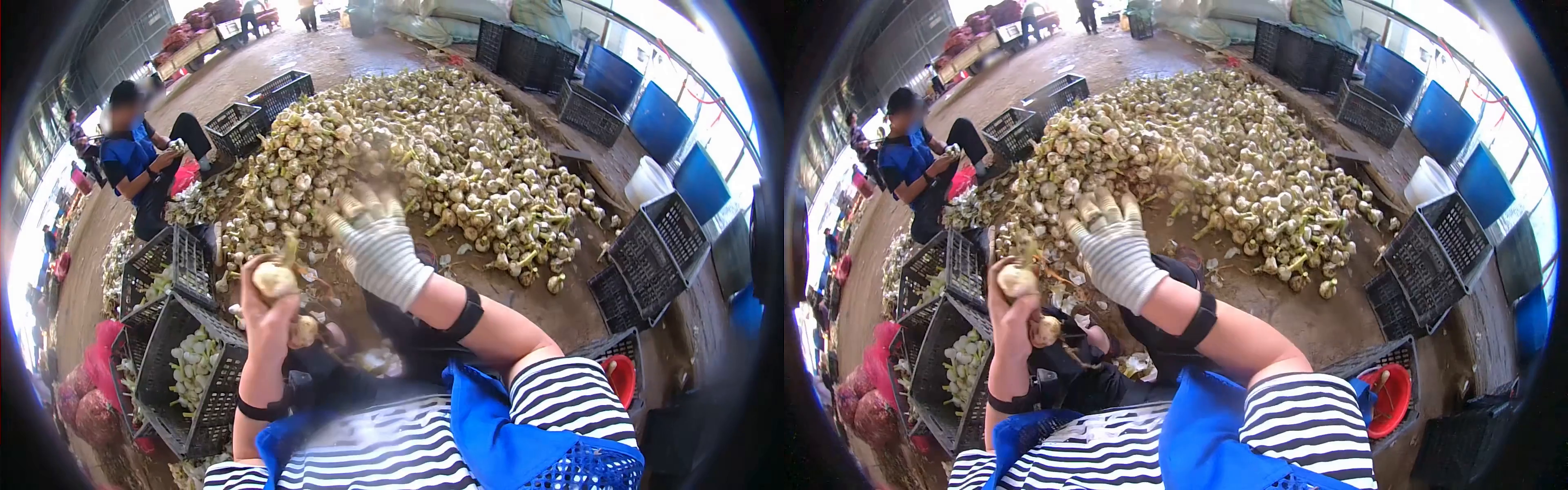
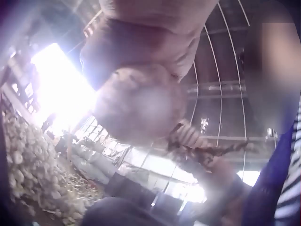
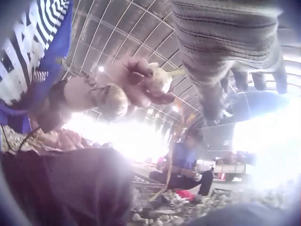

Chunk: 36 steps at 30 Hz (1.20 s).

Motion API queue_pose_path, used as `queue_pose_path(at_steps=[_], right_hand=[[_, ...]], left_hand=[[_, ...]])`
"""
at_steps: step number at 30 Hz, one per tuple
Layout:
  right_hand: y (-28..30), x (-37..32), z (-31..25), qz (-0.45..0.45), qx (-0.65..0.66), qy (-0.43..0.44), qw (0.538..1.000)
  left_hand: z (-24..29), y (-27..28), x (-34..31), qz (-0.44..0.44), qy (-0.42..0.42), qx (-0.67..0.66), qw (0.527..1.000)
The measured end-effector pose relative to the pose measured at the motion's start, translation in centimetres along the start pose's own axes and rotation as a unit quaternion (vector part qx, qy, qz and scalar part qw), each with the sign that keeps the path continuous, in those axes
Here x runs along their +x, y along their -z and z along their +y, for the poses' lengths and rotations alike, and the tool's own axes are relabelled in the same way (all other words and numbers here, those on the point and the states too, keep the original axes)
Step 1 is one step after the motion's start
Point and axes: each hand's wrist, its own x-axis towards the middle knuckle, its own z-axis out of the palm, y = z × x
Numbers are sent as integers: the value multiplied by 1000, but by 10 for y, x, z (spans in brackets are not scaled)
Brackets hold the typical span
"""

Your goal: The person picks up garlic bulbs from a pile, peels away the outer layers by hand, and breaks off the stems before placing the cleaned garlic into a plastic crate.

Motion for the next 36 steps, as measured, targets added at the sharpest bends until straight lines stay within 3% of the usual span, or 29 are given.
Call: queue_pose_path(at_steps=[2,4,6,7,11,14,16,18,19,23,26,30,32,34,36], right_hand=[[11,-1,-4,72,112,6,991],[30,0,-24,63,156,73,983],[18,-13,-44,34,348,48,936],[15,-18,-45,72,339,34,937],[6,-25,-35,36,229,97,968],[8,-11,-18,56,138,45,988],[27,1,-16,84,155,48,983],[32,6,-20,8,188,209,960],[26,10,-21,10,190,254,948],[14,31,-18,31,124,305,944],[2,48,-17,3,86,322,943],[-22,77,-15,-88,81,370,921],[-39,92,-14,-111,100,358,921],[-51,115,-10,-206,116,371,898],[-68,131,-4,-215,111,386,890]], left_hand=[[-6,-10,-2,-23,37,52,998],[-14,-17,-7,-93,28,12,995],[-13,-32,-18,-79,0,-53,995],[-12,-33,-20,-82,16,-83,993],[-20,-24,-27,-73,78,-97,990],[-12,-11,-21,-76,82,-124,986],[-1,-7,-16,-64,106,-134,983],[-2,1,-10,-85,120,-110,983],[1,-1,-8,-83,102,-96,987],[1,8,11,-103,98,-103,984],[-9,19,28,-125,61,-56,989],[-23,32,54,-91,95,-47,990],[-38,37,70,-44,105,86,990],[-47,42,84,-29,109,187,976],[-37,42,100,-13,110,268,957]])
